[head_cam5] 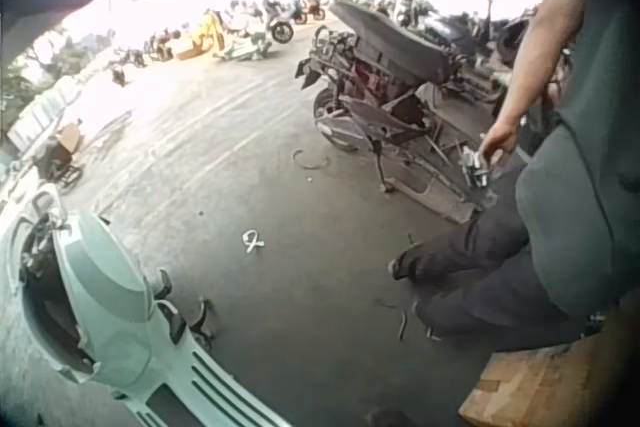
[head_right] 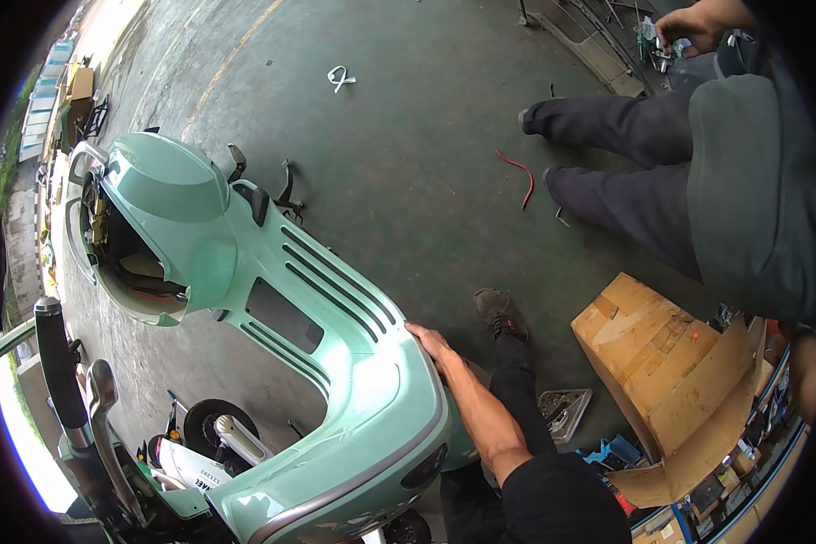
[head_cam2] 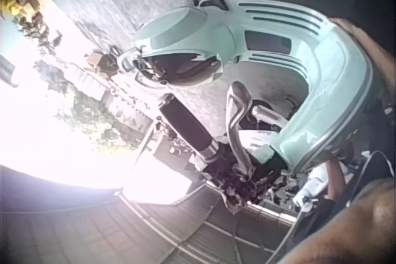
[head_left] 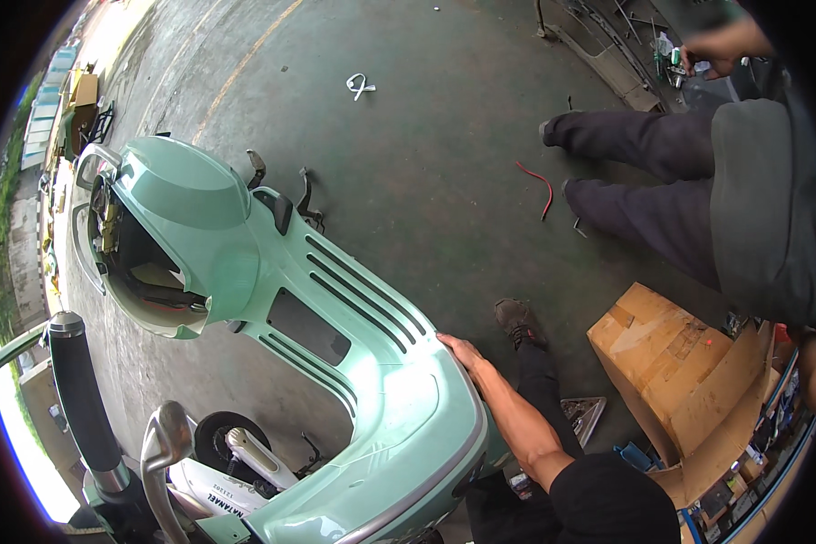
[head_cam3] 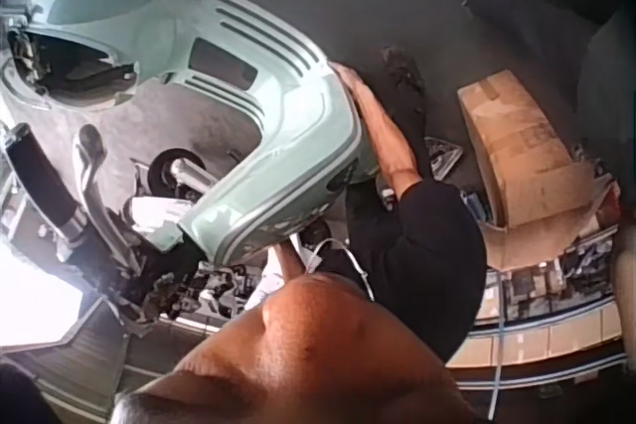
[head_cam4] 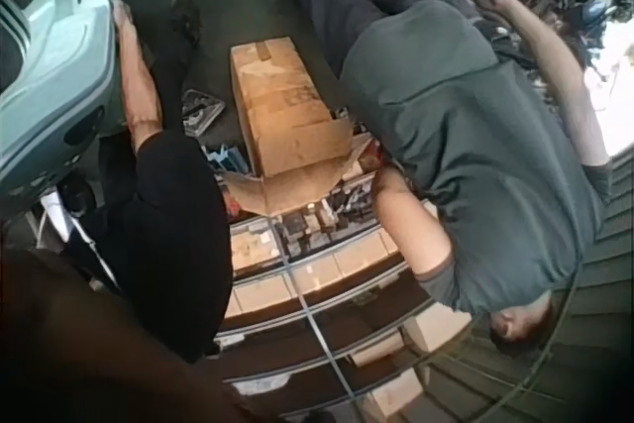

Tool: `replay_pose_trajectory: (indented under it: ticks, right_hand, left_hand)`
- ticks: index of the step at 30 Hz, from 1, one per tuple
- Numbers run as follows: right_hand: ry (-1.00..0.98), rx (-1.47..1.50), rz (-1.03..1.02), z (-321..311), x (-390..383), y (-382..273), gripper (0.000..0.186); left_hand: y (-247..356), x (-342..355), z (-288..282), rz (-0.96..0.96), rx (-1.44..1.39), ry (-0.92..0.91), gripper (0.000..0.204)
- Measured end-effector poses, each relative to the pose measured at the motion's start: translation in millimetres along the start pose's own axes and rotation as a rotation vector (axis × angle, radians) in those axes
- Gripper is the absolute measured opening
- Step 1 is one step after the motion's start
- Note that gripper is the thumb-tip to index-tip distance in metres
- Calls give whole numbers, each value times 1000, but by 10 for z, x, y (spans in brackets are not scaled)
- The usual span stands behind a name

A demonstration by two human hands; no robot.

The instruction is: The person disassembles parts of a light green scooter by hand and with a screwdriver. They remove screws from the front panel, place them into a metal tray, lift and detach the front body panel, and then proceed to remove additional screws from the floorboard and steering column areas.

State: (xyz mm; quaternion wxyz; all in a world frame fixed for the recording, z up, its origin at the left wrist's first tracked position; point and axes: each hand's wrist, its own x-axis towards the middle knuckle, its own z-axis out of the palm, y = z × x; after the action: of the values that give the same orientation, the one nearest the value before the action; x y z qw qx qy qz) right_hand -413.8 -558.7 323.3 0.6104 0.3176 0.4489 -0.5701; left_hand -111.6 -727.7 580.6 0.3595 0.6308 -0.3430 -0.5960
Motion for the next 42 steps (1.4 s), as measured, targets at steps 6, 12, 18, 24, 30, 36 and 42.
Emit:
replay_pose_trajectory:
  ticks: [6, 12, 18, 24, 30, 36, 42]
  right_hand:
    - [-294, 460, -17, -19, 11, 186, 53]
    - [-223, 347, -1, -28, 312, 187, 56]
    - [147, -104, -8, 80, -98, -41, 69]
    - [-132, 187, -41, 68, -354, -67, 56]
    - [256, 19, -79, -5, -477, -144, 52]
    - [-392, 250, -342, 176, -1247, 353, 48]
    - [-187, 19, -482, 106, -1506, 373, 41]
  left_hand:
    - [19, -21, -51, -5, 9, -15, 53]
    - [-24, -56, -148, -4, -20, -26, 54]
    - [-32, -159, -302, 6, -39, -11, 55]
    - [-121, -323, -332, -7, -59, -16, 56]
    - [-196, -387, -481, 36, -184, -96, 56]
    - [-252, -353, -708, 292, -414, -196, 58]
    - [-22, -507, -367, -30, -561, 165, 56]
